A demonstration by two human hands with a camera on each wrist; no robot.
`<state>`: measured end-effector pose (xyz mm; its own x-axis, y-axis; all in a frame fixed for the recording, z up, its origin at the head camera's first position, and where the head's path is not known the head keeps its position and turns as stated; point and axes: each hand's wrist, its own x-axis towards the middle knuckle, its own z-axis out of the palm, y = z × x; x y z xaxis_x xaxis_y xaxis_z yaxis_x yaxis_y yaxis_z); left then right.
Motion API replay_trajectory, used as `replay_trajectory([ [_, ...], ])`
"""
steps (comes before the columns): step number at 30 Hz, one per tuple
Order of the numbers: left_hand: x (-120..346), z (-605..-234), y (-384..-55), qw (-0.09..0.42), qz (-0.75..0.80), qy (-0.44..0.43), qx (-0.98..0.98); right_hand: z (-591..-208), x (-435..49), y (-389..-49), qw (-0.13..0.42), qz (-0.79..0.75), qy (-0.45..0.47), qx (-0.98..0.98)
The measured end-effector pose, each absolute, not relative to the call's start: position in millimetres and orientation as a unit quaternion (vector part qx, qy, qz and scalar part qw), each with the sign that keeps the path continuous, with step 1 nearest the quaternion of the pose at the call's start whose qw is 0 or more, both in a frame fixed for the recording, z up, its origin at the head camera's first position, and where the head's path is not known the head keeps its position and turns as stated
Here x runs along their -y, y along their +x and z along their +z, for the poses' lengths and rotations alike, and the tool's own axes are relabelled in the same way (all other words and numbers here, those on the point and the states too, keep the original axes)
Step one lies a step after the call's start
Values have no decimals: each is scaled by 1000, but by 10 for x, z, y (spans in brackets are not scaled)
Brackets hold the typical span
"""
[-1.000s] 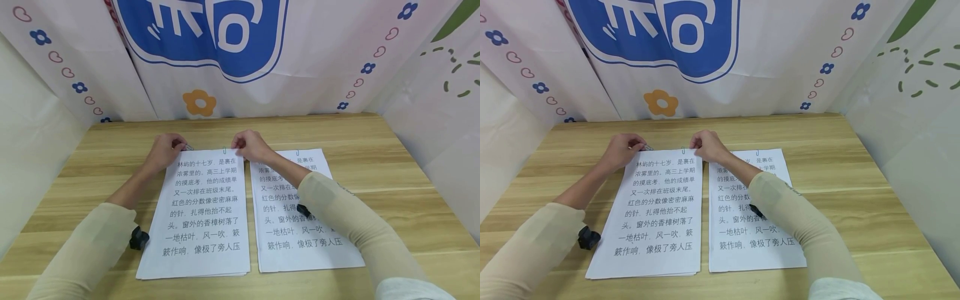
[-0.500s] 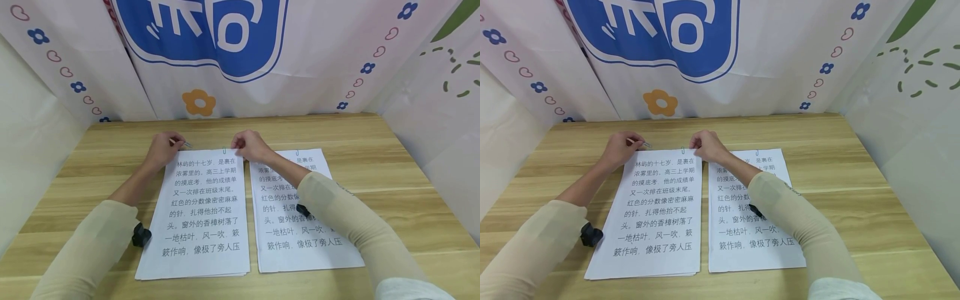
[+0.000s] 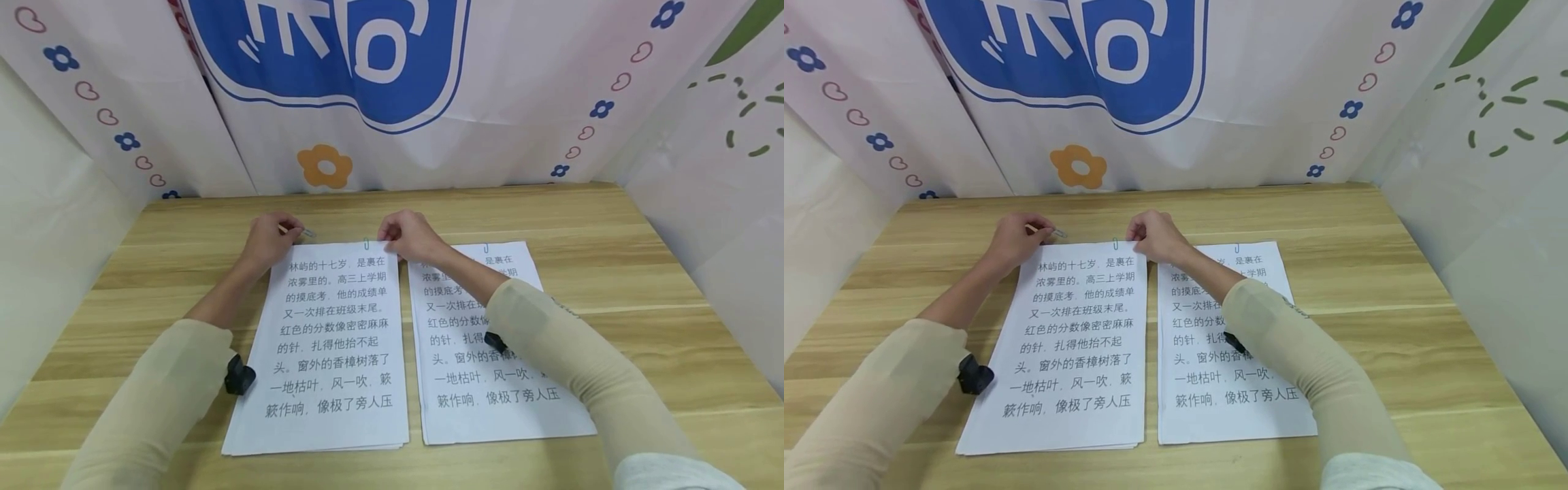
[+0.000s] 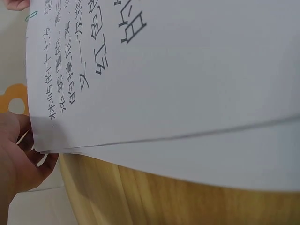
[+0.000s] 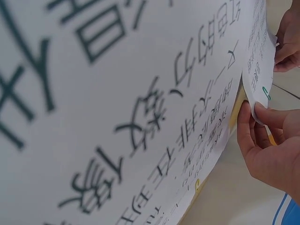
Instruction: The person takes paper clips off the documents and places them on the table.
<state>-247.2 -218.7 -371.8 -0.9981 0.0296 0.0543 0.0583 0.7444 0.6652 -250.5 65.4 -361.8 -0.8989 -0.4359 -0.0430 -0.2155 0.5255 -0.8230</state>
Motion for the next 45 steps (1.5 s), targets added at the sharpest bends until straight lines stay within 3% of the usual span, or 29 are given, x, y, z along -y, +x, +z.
replay_trajectory([
  [45,2245,-3812,-2612,-2,-390,52,919,-3609,-642,-2512,120,-439,-205,-867],
])
